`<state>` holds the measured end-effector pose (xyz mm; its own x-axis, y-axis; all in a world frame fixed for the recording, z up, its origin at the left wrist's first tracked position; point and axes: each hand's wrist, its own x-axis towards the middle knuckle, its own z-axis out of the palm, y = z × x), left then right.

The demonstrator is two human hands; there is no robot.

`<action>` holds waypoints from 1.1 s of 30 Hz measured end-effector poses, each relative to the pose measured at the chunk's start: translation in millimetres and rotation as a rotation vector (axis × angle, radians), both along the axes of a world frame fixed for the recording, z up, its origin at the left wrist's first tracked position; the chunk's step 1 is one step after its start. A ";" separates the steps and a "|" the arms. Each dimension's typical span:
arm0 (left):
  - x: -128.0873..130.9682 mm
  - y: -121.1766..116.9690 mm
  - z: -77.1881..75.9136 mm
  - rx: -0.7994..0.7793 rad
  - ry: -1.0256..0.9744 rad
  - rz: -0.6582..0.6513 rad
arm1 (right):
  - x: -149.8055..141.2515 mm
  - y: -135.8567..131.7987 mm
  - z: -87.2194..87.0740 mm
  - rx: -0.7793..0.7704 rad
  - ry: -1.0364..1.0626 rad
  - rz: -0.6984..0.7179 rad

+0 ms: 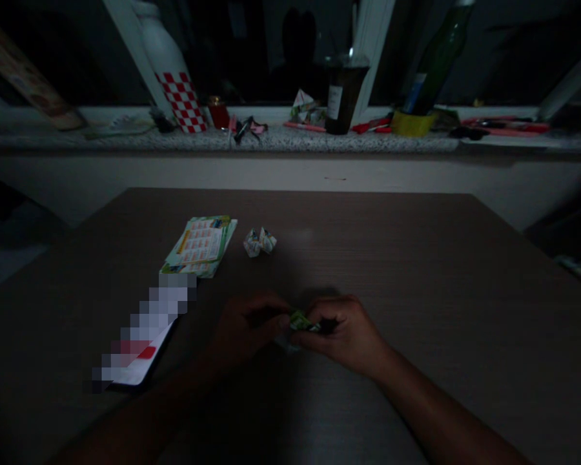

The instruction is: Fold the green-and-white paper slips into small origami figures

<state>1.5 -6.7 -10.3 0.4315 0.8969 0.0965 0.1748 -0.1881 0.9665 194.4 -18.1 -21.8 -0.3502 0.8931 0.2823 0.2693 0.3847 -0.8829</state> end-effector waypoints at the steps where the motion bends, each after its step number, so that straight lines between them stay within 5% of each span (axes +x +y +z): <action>1: 0.8 -0.2 -0.2 -0.027 0.009 0.003 | 0.2 -0.4 -0.3 0.001 -0.009 -0.008; 18: 5.4 3.1 0.5 -0.294 -0.149 0.107 | -6.6 -5.8 7.1 -0.046 0.118 -0.246; 33: 6.0 2.6 -4.1 -0.338 -0.173 0.138 | -9.4 -5.6 8.1 -0.143 0.240 -0.207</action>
